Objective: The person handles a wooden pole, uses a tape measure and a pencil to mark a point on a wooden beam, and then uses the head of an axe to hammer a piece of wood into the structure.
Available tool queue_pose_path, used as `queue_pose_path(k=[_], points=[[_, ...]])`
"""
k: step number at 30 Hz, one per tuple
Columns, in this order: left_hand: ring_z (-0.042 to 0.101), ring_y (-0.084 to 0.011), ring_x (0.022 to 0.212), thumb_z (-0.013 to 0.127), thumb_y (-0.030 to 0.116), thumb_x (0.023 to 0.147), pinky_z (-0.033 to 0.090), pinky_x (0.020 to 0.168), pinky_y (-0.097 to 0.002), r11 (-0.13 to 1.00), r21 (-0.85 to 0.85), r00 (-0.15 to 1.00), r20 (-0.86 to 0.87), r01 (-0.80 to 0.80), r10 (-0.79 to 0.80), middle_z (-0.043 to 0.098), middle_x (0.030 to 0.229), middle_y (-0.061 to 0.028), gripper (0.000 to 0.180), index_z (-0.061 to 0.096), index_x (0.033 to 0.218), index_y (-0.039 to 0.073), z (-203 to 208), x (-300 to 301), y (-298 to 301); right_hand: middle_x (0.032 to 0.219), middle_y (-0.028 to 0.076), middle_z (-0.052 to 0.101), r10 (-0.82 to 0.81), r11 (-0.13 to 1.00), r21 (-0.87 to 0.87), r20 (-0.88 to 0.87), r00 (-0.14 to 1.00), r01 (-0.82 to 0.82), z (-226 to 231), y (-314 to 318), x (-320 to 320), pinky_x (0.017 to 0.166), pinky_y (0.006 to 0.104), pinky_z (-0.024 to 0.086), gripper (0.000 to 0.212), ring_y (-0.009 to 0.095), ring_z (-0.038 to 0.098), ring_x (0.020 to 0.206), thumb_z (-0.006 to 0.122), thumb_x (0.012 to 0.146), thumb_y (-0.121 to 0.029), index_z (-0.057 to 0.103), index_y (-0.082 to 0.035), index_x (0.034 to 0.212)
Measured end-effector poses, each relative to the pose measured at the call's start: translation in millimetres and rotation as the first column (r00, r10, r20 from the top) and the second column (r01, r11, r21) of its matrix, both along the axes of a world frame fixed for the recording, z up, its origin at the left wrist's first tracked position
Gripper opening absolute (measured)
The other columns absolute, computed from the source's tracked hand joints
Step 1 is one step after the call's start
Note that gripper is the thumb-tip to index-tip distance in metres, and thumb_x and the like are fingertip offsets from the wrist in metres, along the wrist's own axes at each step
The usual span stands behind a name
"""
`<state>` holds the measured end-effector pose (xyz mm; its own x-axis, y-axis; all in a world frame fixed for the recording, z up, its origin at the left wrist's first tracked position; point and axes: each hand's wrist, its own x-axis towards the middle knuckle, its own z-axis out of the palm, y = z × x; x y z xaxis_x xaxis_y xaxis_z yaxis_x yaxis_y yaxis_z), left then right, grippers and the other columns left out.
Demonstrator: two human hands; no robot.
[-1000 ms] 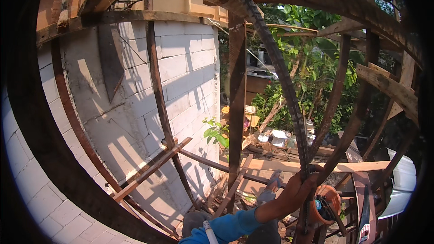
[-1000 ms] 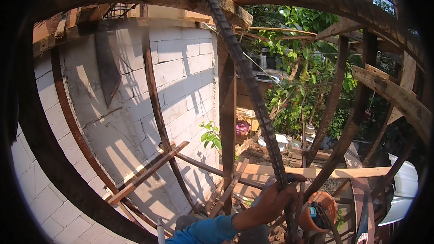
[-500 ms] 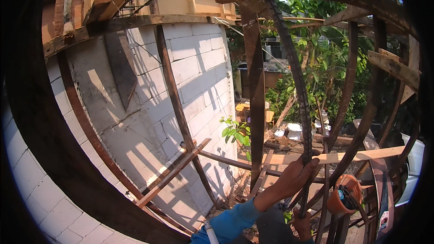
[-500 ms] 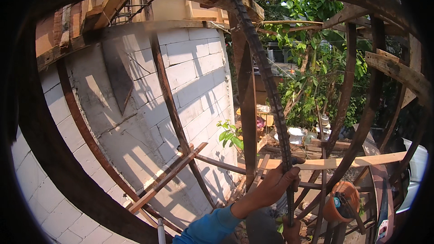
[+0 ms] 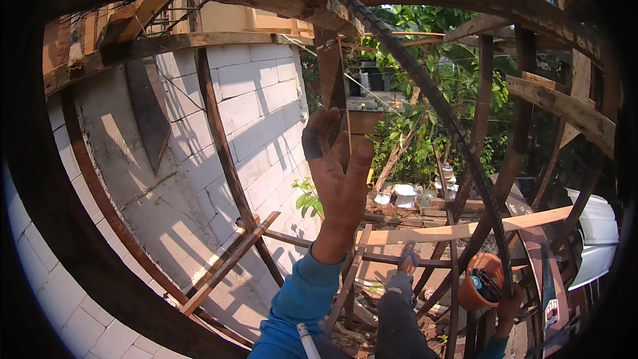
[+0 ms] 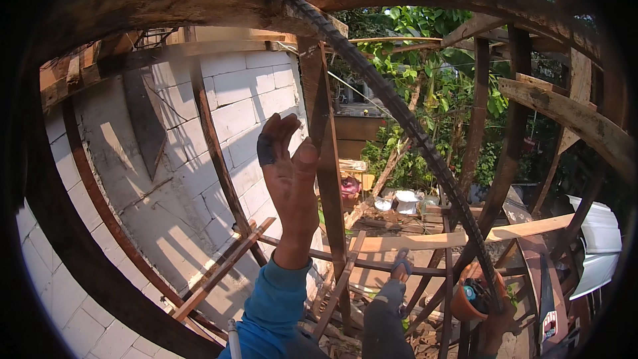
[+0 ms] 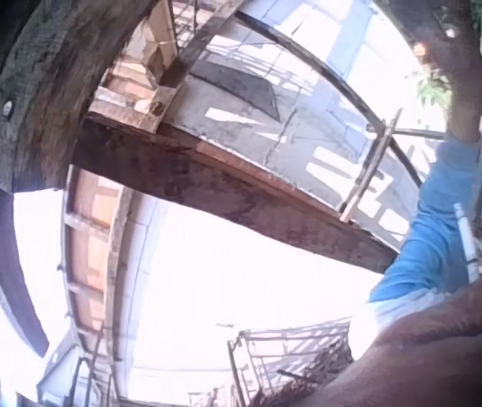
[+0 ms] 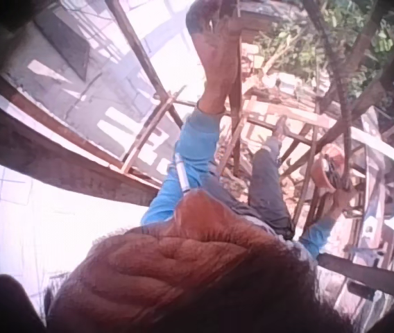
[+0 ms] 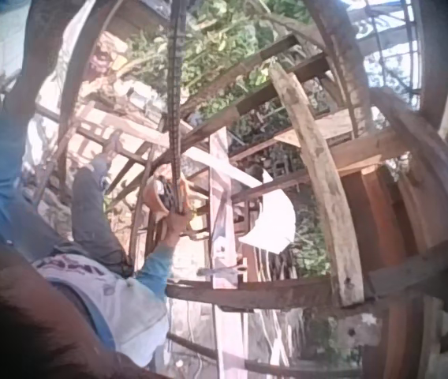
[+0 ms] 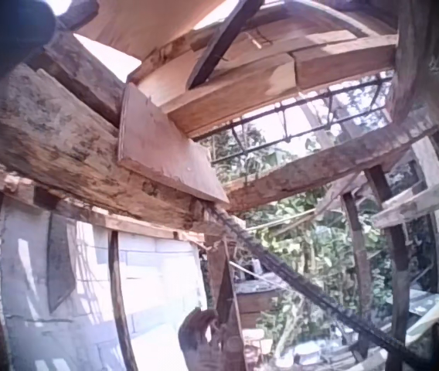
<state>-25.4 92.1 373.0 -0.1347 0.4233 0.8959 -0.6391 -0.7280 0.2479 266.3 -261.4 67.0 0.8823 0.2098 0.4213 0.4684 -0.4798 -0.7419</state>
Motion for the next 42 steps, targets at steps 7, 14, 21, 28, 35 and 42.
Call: queue_pose_path(k=[7,14,21,28,35,42], points=[[0.04,-0.0227,0.123,0.076,0.027,0.081,0.029,0.107,-0.0413,0.852,0.176,0.866,0.197,-0.492,0.46,0.035,0.138,-0.0153,0.077,0.029,0.136,-0.001,118,-61,18,0.102,0.02,0.064,-0.233,0.972,0.103,0.333,0.914,0.21,26,-45,104,0.084,0.039,0.046,0.029,0.033,0.061,0.096,0.063,0.085,-0.008,0.062,0.001,0.112],[0.054,-0.0201,0.113,0.063,0.021,0.09,0.045,0.096,-0.036,0.75,0.156,0.748,0.338,-0.643,0.571,0.055,0.123,-0.0142,0.044,0.05,0.129,0.004,158,-78,-10,0.083,0.015,0.062,-0.277,0.96,0.175,0.692,0.666,0.217,96,-69,191,0.074,0.0348,0.048,0.024,0.026,0.062,0.08,0.056,0.084,-0.002,0.064,0.003,0.106],[0.056,-0.0333,0.11,0.062,0.012,0.084,0.045,0.095,-0.0378,0.153,0.24,0.258,0.508,-0.959,0.822,0.053,0.124,-0.0197,0.052,0.047,0.134,0.01,171,-96,38,0.094,0.014,0.064,-0.21,0.963,0.049,0.75,0.627,0.265,181,-95,230,0.075,0.034,0.049,0.029,0.029,0.063,0.085,0.055,0.084,-0.005,0.064,-0.001,0.111],[0.05,-0.0196,0.108,0.059,0.035,0.093,0.035,0.102,-0.0367,0.741,0.252,0.727,0.537,-0.622,0.428,0.051,0.121,-0.0117,0.054,0.038,0.127,-0.002,180,-59,20,0.097,0.015,0.067,-0.259,0.958,0.252,0.561,0.786,0.135,121,-63,204,0.082,0.0355,0.048,0.03,0.027,0.064,0.096,0.054,0.085,-0.004,0.065,-0.004,0.113],[0.048,-0.0419,0.116,0.063,0.0,0.076,0.036,0.102,-0.0468,-0.482,0.116,-0.376,0.48,-0.869,0.793,0.049,0.129,-0.0233,0.063,0.041,0.135,0.004,170,-104,38,0.052,0.013,0.042,-0.291,0.95,0.284,0.635,0.716,0.134,23,-1,142,0.046,0.0377,0.029,0.039,0.022,0.038,0.046,0.062,0.091,-0.014,0.041,-0.003,0.059],[0.049,-0.0304,0.121,0.065,0.027,0.086,0.037,0.103,-0.0427,0.476,0.147,0.481,-0.008,-0.867,0.877,0.051,0.131,-0.0155,0.052,0.047,0.129,0.003,82,-78,46,0.055,0.012,0.046,-0.104,0.975,-0.059,0.733,0.672,0.216,1,6,98,0.05,0.0429,0.034,0.035,0.033,0.049,0.051,0.068,0.083,-0.018,0.043,-0.006,0.062]])
